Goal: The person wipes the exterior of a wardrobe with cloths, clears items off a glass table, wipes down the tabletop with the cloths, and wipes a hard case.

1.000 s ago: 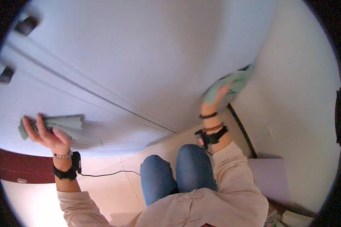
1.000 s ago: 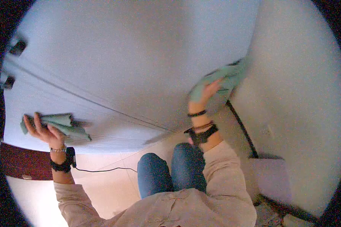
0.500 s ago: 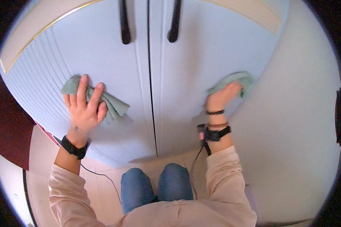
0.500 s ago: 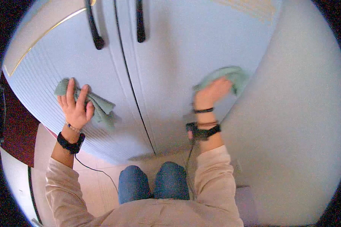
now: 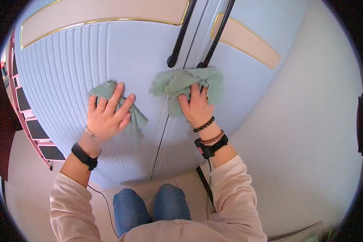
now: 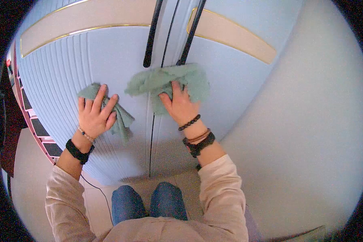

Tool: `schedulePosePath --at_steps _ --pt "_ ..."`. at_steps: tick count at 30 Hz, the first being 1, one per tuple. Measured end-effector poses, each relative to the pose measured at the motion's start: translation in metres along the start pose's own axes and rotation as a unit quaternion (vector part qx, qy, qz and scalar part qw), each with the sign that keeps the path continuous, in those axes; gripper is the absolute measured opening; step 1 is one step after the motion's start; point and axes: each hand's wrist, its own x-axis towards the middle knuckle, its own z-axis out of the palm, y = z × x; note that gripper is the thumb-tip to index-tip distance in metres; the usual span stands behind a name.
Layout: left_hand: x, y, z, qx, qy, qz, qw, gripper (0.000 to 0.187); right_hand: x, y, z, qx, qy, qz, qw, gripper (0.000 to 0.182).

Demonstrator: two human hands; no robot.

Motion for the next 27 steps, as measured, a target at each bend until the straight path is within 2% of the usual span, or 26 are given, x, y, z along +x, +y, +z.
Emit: schedulePosePath --at_steps 2,6,8,12,15,17,18,19,21,22,27 --pt "0.002 0.000 -0.001 -0.019 0.011 -0.014 1.000 0.046 0.006 -0.011 0.000 -0.043 0.056 0.020 0.997 0.049" --pt "-0.002 0.002 0.001 -0.020 -0.003 -0.013 1.000 0.044 -0.012 -0.032 0.011 -0.075 0.082 0.045 0.993 0.049" --pt "0.001 0.001 0.002 -0.032 0.016 -0.008 0.999 0.044 -0.015 -0.035 0.015 0.047 0.128 0.037 0.990 0.043" --pt "0.000 -0.002 -0.002 -0.055 0.000 -0.015 0.998 0.044 0.008 -0.041 -0.011 0.074 0.052 0.080 0.993 0.040" --pt "-0.003 -0.002 0.000 -0.070 0.008 -0.020 0.997 0.045 0.027 -0.046 -0.016 0.008 0.011 0.134 0.991 0.038" --pt "0.001 0.003 -0.003 -0.091 0.017 -0.021 0.996 0.045 0.027 -0.045 -0.016 0.041 0.112 0.099 0.988 0.036" --pt "0.001 0.003 -0.004 -0.094 0.017 -0.021 0.995 0.045 0.022 -0.044 -0.015 0.042 0.071 0.118 0.990 0.041" --pt "-0.001 0.001 -0.002 -0.091 0.019 -0.018 0.996 0.045 0.009 -0.046 -0.006 0.039 0.071 0.120 0.990 0.041" --pt "0.001 0.000 -0.003 -0.087 0.027 -0.018 0.996 0.045 -0.009 -0.046 0.006 -0.023 0.122 0.042 0.991 0.046" --pt "0.003 0.002 -0.003 -0.089 0.029 -0.031 0.995 0.044 -0.007 -0.042 0.005 0.025 0.111 0.011 0.993 0.046" --pt "0.003 0.001 -0.005 -0.096 0.022 -0.041 0.994 0.043 0.031 -0.050 -0.019 0.118 0.136 0.020 0.983 0.038"
